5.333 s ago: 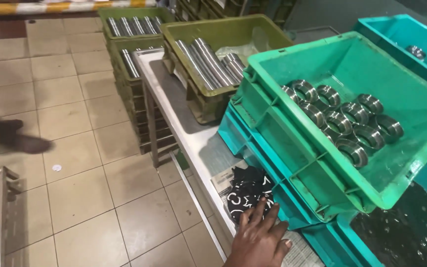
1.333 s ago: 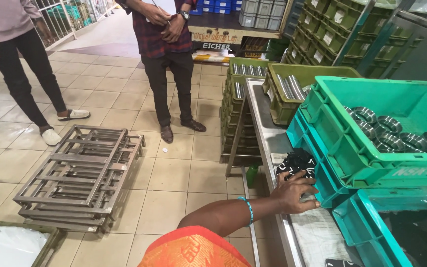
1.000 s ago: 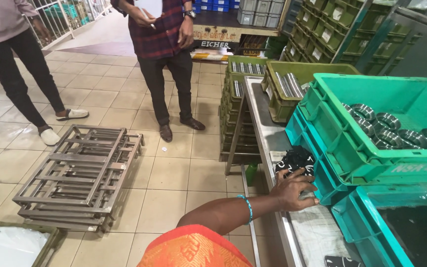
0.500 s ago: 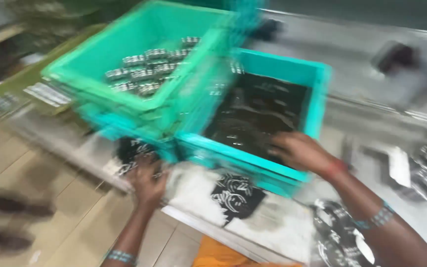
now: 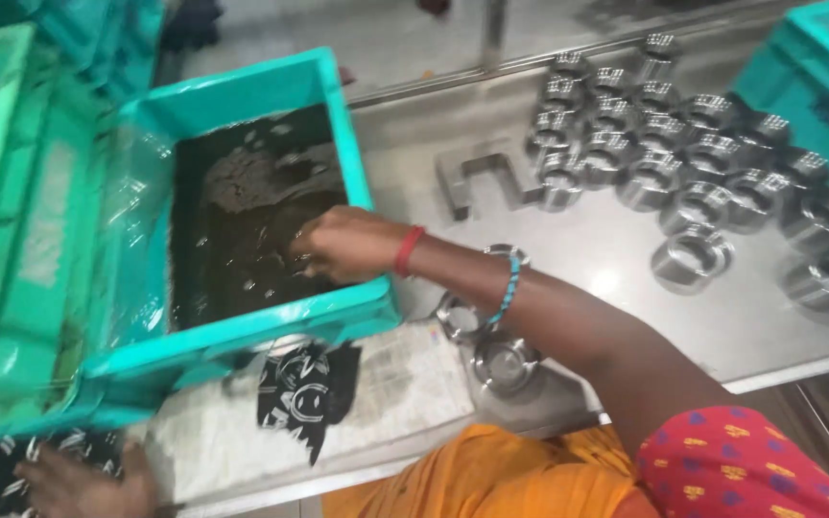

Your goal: Dipping metal rings into a cleaning or coating solution and organizing them on a tray.

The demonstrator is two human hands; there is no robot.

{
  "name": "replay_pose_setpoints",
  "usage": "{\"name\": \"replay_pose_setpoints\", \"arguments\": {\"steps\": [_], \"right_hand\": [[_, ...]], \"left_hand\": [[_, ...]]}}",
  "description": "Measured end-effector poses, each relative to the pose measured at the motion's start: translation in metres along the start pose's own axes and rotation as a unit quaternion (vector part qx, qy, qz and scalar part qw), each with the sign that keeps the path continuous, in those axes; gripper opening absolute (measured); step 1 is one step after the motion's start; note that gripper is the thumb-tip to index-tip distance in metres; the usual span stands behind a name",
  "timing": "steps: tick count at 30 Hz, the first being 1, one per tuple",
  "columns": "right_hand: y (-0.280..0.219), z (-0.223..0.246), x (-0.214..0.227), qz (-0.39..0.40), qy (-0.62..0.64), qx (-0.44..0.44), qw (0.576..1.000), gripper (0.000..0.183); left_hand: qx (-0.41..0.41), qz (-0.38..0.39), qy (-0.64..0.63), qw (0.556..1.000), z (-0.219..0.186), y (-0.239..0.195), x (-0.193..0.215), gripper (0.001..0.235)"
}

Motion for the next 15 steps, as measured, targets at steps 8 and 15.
{"name": "replay_pose_setpoints", "arguments": {"steps": [8, 15], "right_hand": [[0.003, 0.005, 0.006, 0.013, -0.015, -0.06, 0.998, 0.025], [0.009, -0.012, -0.003, 0.051, 0.011, -0.079, 0.996, 0.05]], "left_hand": [[0.018, 0.024, 0.087, 0.996, -0.028, 0.029, 0.052, 0.092], [-0.057, 0.023, 0.105, 0.993, 0.097, 0.058, -0.006, 0.037]]}}
Point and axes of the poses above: each hand's wrist, its own y-axis towards the middle knuckle, its own x-axis out of the back of the hand, z = x × y, the point moved 5 cm from there along y, towards the middle knuckle, and after that the axes turned 7 degrees about -z, right-handed, at the moved point
